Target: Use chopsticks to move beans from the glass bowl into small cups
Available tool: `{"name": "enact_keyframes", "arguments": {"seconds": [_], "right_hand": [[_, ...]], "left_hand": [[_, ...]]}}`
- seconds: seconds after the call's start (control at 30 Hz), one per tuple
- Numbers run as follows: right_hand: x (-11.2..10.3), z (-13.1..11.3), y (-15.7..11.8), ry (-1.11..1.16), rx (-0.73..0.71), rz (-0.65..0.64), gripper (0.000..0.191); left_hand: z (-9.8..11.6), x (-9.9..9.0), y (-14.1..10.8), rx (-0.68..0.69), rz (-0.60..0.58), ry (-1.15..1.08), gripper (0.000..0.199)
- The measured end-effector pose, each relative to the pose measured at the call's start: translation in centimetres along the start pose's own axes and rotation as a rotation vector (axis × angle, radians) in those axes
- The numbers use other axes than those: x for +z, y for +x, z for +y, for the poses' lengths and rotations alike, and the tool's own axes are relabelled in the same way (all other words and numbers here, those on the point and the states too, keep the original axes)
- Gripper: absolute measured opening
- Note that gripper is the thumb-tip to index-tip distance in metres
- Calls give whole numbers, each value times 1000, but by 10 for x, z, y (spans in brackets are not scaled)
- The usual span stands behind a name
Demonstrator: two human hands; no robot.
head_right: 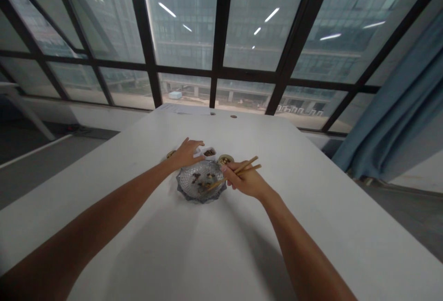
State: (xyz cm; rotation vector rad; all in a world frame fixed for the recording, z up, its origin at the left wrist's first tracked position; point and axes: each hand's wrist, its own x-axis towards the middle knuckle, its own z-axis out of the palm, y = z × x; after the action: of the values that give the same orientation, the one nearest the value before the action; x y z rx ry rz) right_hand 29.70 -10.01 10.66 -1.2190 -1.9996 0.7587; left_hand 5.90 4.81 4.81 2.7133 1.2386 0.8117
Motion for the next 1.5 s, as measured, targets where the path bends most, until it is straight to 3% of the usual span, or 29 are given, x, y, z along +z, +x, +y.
{"name": "enact_keyframes", "arguments": {"seconds": [0.13,0.3,0.67,0.8,0.93,1.03,1.23,1.5], "right_hand": [[0,-1,1,-48,-35,-5,48],[1,3,3,-57,-62,1,47],[8,12,4,-1,-5,4,47],[8,22,9,197,79,185,55],[1,34,15,406,171,443,59],[-4,41,18,501,229,548,59],[-4,48,18,558,242,687,60],[3,47,18,566,182,702,56]], "left_hand": [[-7,-13,-33,-21,26,10,45],[-16,-18,-63,-59,52,-15,32],[-17,-20,-58,-27,42,-22,16],[-25,-18,-57,-63,172,-56,19],[-41,-11,-63,-125,327,-101,34],[-51,-3,-71,-198,397,-144,47],[-55,14,-79,-324,390,-222,68],[-58,21,-81,-331,361,-232,75]]}}
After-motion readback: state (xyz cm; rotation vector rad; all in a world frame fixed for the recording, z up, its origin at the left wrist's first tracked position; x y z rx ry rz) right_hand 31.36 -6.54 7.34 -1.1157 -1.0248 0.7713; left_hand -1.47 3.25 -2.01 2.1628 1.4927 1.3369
